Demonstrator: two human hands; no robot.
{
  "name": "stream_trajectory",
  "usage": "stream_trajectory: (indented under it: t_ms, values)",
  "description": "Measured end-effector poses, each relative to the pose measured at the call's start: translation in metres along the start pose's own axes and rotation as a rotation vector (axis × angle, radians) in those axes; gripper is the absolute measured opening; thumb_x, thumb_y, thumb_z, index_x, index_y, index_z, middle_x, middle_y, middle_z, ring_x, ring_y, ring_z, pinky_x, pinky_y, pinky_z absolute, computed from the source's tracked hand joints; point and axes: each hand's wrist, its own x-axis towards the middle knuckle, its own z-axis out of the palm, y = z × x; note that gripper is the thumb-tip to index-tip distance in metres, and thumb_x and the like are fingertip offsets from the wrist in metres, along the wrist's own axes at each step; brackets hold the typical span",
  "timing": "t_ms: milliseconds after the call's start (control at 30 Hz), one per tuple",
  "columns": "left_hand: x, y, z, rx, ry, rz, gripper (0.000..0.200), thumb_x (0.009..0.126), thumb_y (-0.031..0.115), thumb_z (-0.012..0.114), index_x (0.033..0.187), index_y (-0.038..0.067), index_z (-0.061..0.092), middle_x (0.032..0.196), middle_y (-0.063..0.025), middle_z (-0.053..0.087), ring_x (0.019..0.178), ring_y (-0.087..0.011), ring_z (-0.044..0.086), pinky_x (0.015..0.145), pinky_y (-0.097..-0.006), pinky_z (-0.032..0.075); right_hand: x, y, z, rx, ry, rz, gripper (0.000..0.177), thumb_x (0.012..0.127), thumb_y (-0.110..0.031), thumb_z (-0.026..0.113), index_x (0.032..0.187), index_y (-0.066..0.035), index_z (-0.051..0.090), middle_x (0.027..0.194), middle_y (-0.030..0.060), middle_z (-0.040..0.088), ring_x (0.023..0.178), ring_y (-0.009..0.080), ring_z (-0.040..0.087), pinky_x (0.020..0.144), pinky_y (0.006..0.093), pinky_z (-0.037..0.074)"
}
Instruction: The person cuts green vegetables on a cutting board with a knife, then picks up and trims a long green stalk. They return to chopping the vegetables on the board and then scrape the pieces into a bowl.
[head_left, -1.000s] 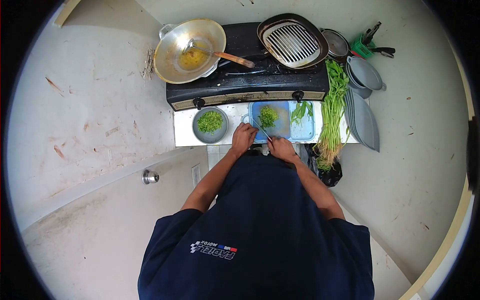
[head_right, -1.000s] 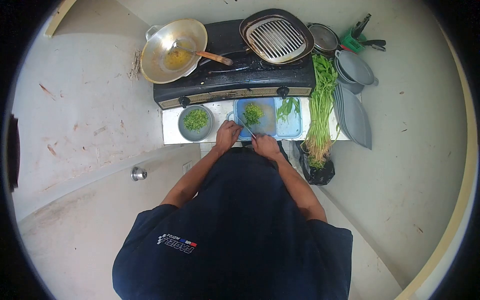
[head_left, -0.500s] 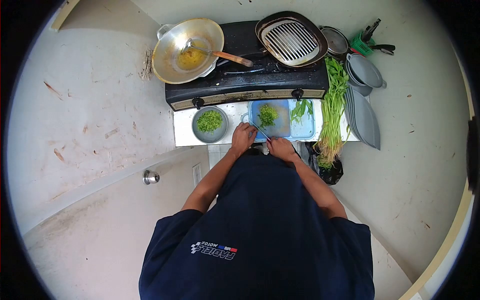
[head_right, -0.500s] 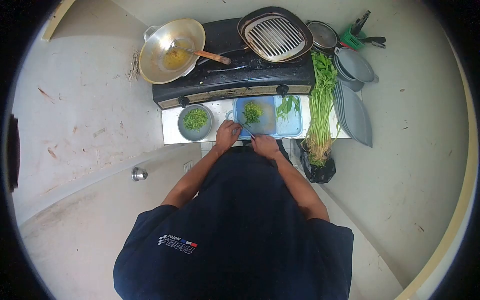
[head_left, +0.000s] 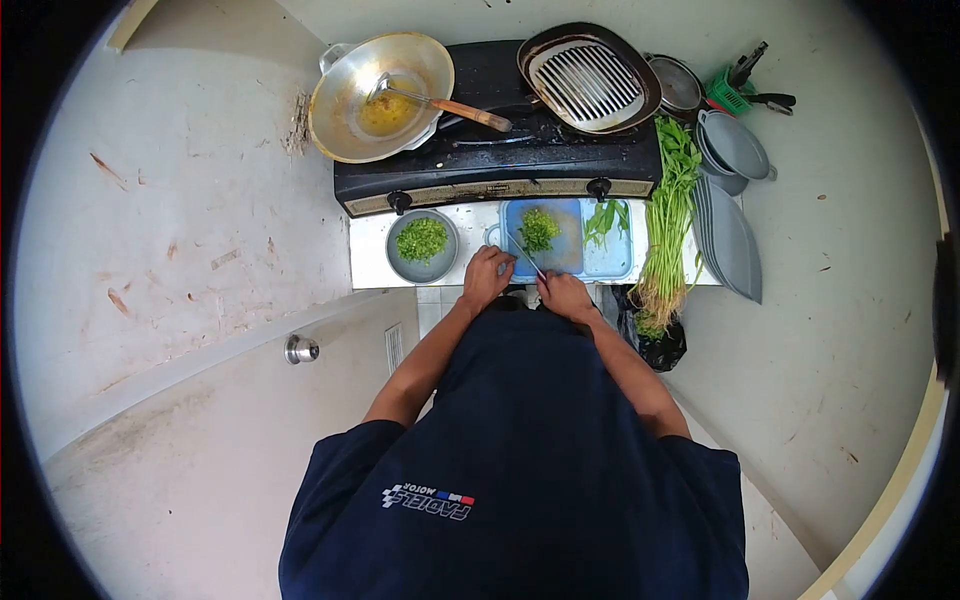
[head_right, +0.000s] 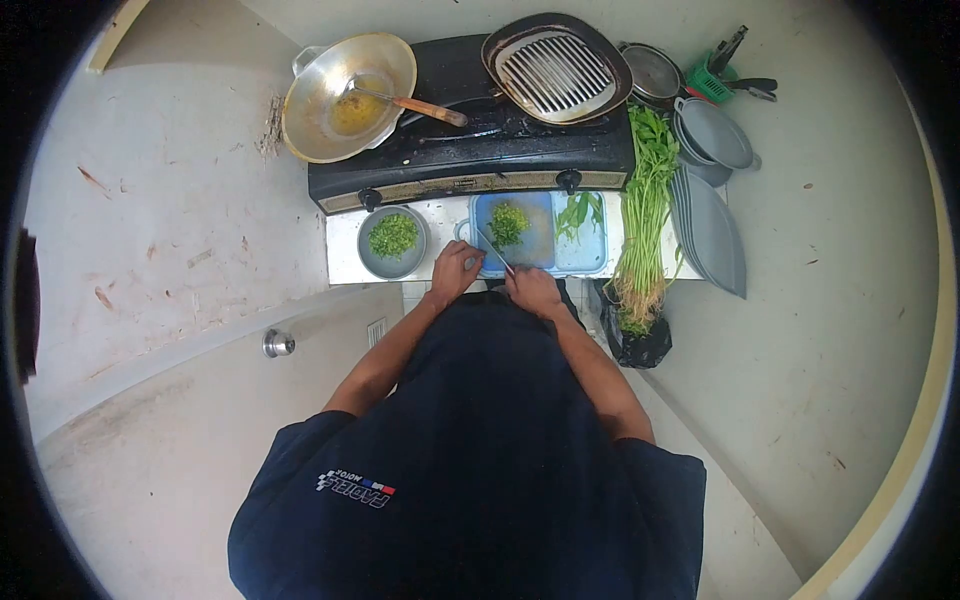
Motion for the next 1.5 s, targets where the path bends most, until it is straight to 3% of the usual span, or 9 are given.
stream_trajectory:
  t_ms: [333,533,633,733,833,1133,1500]
  values:
    - [0.003,0.001,0.0,-0.001,-0.05,-0.043,0.01,0.084,0.013,0.071,0.087,0.004,0.073,0.087,-0.0115,0.066,0.091,-0.0336,0.064,0.084,-0.0447,0.052,0.0,0.005,0.009,-0.011,0.032,-0.137,0.039,0.1,-0.035,0.056,0.091,0.001,0.067,0.072,0.0265,0.069,0.069,0.046,0.07,0.067,0.0559,0.057]
    - [0.002,0.003,-0.003,0.0,-0.049,-0.063,0.012,0.084,0.013,0.071,0.09,0.004,0.074,0.092,-0.0112,0.068,0.093,-0.0334,0.064,0.084,-0.0443,0.053,0.007,0.003,0.009,-0.008,0.037,-0.116,0.039,0.1,-0.035,0.056,0.09,0.001,0.067,0.072,0.0269,0.069,0.07,0.0472,0.069,0.069,0.0563,0.057]
    - [0.003,0.005,-0.002,-0.04,-0.019,-0.091,0.01,0.083,0.011,0.072,0.09,0.004,0.074,0.09,-0.0103,0.069,0.09,-0.0313,0.066,0.083,-0.0419,0.054,0.003,-0.001,0.0,-0.005,-0.025,-0.005,0.039,0.101,-0.035,0.054,0.093,-0.001,0.072,0.08,0.0255,0.072,0.078,0.0447,0.071,0.077,0.0555,0.056]
    - [0.006,0.006,-0.002,-0.161,-0.05,-0.204,0.01,0.081,0.008,0.072,0.09,0.004,0.074,0.087,-0.0095,0.071,0.085,-0.0286,0.068,0.081,-0.0395,0.055,0.001,-0.001,-0.005,0.013,-0.024,0.03,0.04,0.101,-0.036,0.053,0.095,-0.001,0.072,0.08,0.0263,0.072,0.078,0.0457,0.071,0.078,0.0567,0.056]
    - [0.005,0.005,0.001,-0.213,0.017,-0.245,0.01,0.08,0.007,0.072,0.089,0.004,0.075,0.085,-0.0093,0.073,0.081,-0.0268,0.069,0.079,-0.0383,0.056,0.001,0.004,0.002,0.037,0.065,-0.027,0.04,0.101,-0.036,0.056,0.092,0.002,0.068,0.071,0.0293,0.067,0.071,0.0496,0.068,0.07,0.0587,0.055]
    - [0.005,0.0,0.006,-0.235,0.003,-0.284,0.01,0.08,0.006,0.074,0.089,0.002,0.074,0.084,-0.0119,0.074,0.081,-0.0274,0.071,0.077,-0.0379,0.057,-0.002,0.008,0.009,-0.026,0.007,-0.096,0.041,0.1,-0.038,0.057,0.1,0.001,0.069,0.074,0.0261,0.069,0.072,0.0471,0.07,0.07,0.0562,0.057]
    - [0.002,-0.005,0.009,-0.209,0.017,-0.236,0.01,0.081,0.006,0.074,0.089,0.001,0.074,0.088,-0.0131,0.073,0.08,-0.0273,0.071,0.076,-0.038,0.057,0.004,0.0,0.012,-0.021,0.046,-0.099,0.038,0.099,-0.036,0.058,0.093,0.001,0.067,0.075,0.0278,0.069,0.072,0.0466,0.07,0.07,0.0558,0.057]
